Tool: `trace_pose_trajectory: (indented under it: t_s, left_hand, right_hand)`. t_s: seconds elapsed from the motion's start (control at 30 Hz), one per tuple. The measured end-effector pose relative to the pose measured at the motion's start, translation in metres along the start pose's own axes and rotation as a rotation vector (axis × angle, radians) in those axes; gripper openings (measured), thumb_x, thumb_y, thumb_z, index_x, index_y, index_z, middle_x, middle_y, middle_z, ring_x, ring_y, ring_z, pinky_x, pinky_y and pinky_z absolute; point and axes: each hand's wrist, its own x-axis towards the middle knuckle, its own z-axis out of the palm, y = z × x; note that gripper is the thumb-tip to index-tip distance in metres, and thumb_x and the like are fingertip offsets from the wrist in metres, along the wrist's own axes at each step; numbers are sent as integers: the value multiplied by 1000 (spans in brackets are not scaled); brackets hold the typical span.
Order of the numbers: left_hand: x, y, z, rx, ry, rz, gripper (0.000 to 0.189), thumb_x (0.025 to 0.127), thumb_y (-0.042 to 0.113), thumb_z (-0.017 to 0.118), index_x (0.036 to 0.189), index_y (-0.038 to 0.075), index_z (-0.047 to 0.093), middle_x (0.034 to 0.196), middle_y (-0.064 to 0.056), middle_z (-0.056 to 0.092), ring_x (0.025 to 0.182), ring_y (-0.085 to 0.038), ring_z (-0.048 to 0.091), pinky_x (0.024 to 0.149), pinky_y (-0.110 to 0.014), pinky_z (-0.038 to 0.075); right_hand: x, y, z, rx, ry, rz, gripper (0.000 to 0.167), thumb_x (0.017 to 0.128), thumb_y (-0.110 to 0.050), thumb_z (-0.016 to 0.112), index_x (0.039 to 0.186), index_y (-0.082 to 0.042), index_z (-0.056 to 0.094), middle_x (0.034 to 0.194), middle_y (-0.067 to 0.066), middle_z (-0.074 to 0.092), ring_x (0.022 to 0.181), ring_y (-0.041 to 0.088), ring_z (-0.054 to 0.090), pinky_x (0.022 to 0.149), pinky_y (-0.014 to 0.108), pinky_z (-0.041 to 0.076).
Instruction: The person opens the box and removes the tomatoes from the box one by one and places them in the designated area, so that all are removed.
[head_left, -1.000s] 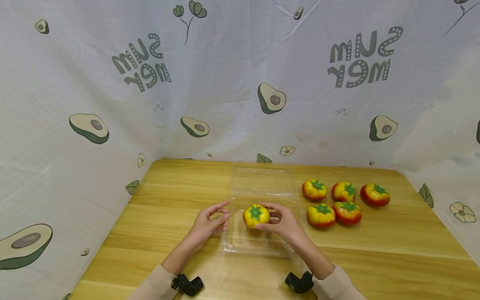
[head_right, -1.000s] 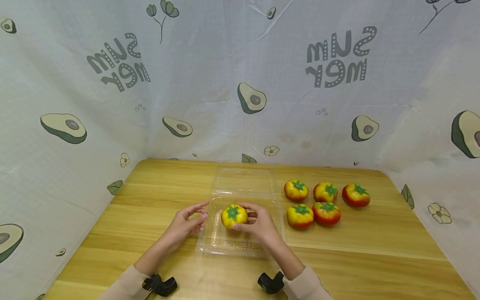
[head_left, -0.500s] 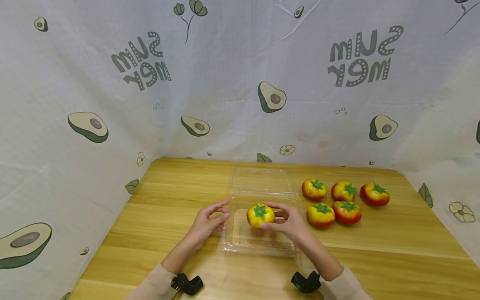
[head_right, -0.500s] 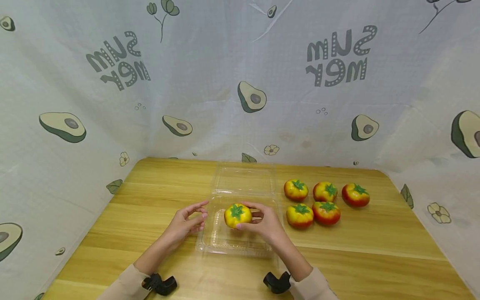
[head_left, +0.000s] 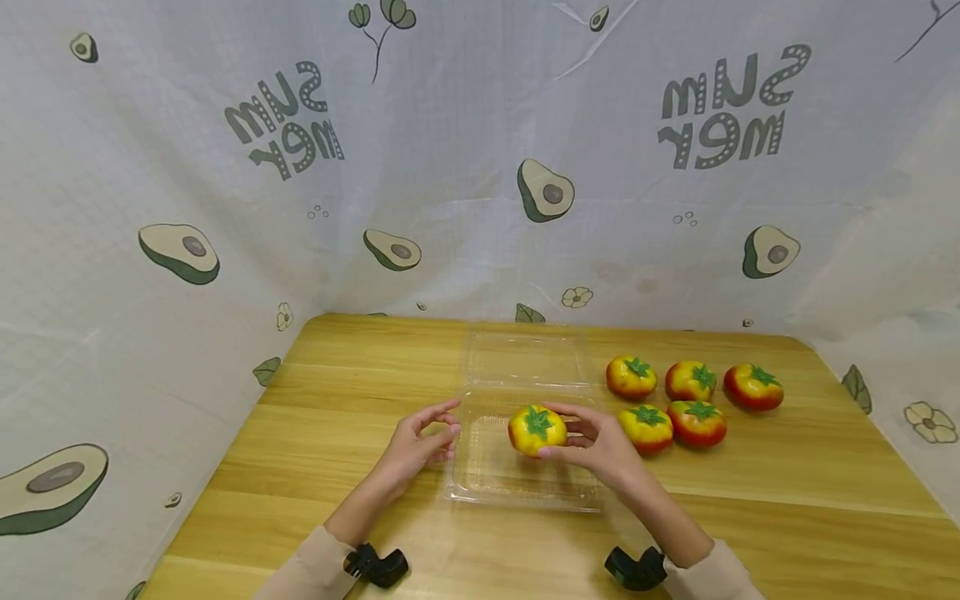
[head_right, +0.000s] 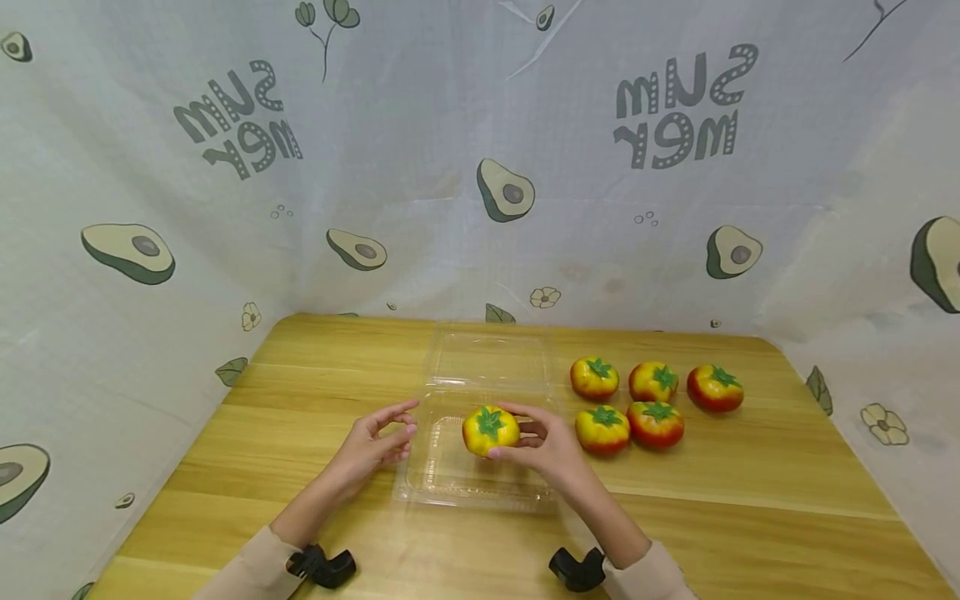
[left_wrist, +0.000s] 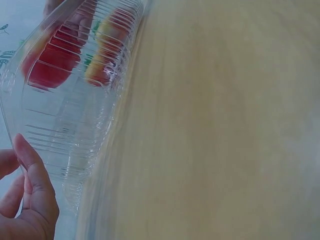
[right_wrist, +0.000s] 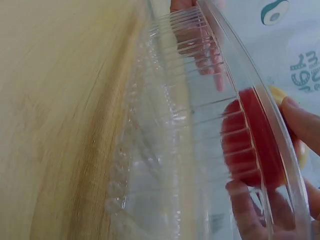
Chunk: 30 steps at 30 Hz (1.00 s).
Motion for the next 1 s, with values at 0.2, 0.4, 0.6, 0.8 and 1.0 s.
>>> trace_pose_trajectory:
  t_s: [0.2, 0.4, 0.6, 0.8, 1.0]
  left_hand:
    - [1, 0, 1, 5, 2, 8, 48, 97, 4, 65, 143, 2, 52, 111, -9, 54, 70, -11, 61, 66, -22, 57]
    - [0, 1, 0, 12, 5, 6, 48, 97, 5, 65, 143, 2, 52, 110, -9, 54, 70, -11, 60, 65, -22, 57]
    - [0, 2, 0, 12, -1, 5, 48, 97, 5, 65, 143, 2, 52, 110, -9, 54, 71, -11, 61, 65, -22, 57]
    - [1, 2, -1, 9, -4, 4, 48, 97, 5, 65, 143, 2, 52, 110, -8, 54, 70, -11, 60, 64, -21, 57]
    - [1, 3, -1, 7, -3, 0, 48, 97, 5, 65, 143, 2, 53, 109, -9, 54, 70, -11, 60, 64, -21, 57]
  right_hand:
    - [-4, 1, -6, 12, -9, -19, 62, 82, -12, 84, 137, 0, 58, 137, 23, 55, 107, 30, 64, 87, 27, 56]
    - [-8, -1, -12, -7, -12, -41, 62, 82, -12, 83, 137, 0, 58, 134, 23, 56, 107, 30, 64, 88, 27, 55]
    - [-10, -2, -17, -32, 7, -34, 62, 80, -12, 85, 136, -2, 59, 135, 20, 56, 107, 31, 63, 88, 27, 55]
    - [-13, -2, -24, -49, 15, -55, 63, 81, -10, 84, 137, 1, 58, 135, 22, 56, 105, 27, 64, 87, 25, 55]
    - [-15, -1, -29, -40, 32, -53, 63, 81, -8, 83, 137, 2, 57, 132, 24, 57, 102, 18, 66, 86, 25, 56]
